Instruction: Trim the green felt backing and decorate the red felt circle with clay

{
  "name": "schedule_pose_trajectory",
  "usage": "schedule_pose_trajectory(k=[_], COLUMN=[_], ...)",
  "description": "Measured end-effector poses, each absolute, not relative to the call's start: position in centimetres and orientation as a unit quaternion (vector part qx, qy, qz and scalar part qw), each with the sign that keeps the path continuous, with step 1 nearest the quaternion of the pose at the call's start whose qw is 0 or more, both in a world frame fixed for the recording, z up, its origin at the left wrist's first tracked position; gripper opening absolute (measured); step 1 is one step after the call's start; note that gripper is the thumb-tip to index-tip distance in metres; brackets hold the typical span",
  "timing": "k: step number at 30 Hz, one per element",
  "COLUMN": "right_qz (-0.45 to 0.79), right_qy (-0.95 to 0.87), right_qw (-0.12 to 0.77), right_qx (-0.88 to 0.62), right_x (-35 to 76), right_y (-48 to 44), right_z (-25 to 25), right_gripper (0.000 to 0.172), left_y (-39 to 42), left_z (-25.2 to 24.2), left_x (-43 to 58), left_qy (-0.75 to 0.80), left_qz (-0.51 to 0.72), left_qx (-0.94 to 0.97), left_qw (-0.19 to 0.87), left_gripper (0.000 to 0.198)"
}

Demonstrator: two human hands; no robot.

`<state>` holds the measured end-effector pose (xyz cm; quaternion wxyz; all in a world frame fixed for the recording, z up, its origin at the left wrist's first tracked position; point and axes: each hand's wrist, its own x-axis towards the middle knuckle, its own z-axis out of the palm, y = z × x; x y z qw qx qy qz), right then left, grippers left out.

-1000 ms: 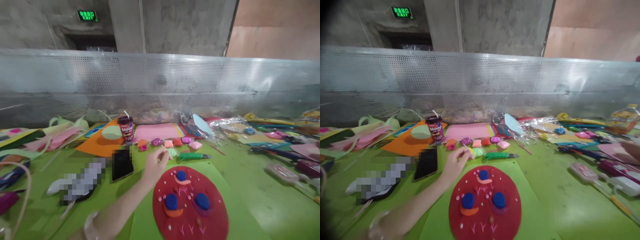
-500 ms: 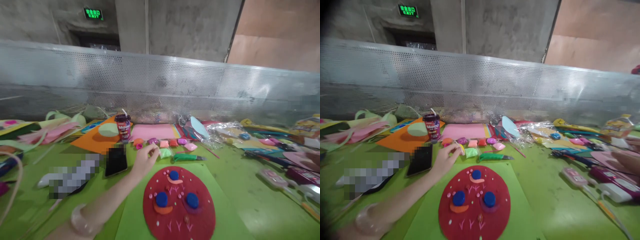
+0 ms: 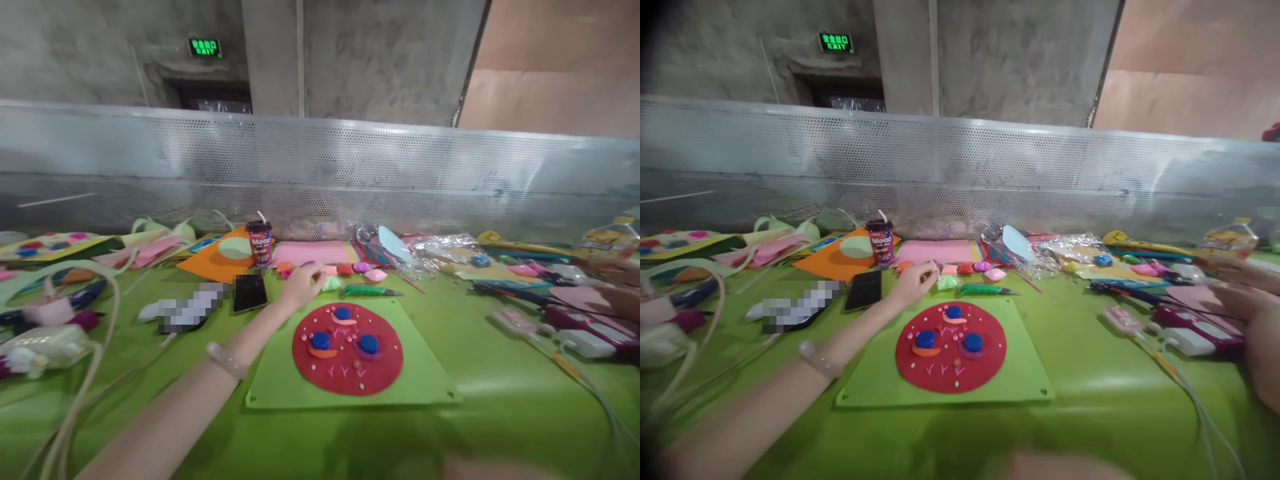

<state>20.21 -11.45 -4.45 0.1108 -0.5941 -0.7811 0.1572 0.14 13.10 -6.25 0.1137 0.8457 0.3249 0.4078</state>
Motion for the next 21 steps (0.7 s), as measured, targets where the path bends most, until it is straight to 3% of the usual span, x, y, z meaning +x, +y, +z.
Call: schedule_pose_trajectory(k=[5,9,21], right_qz=[0.079,0.029,0.043], right_qy=[-0.778,-0.785,-0.824], right_qw=[0.209,0.281,0.342], right_qx=[-0.587,-0.551,-0.450], right_x=[18.7,17.5,18.7], right_y=[-1.9,4.8,7.3], right_z=[-0.8,-0.8,-4.9], right_gripper=[0.021,0.022,0.020], left_y=[12.1,11.5,11.3], left_z=[-5.4,-5.3,-6.0], left_x=[1.9,2.3,1.1], left_qy=[0.310,0.299,0.271], left_qz=[0.389,0.380,0.362], left_qx=[0.858,0.865,0.877], left_qw=[0.128,0.137,0.164], left_gripper=[0.023,0.023,0.024])
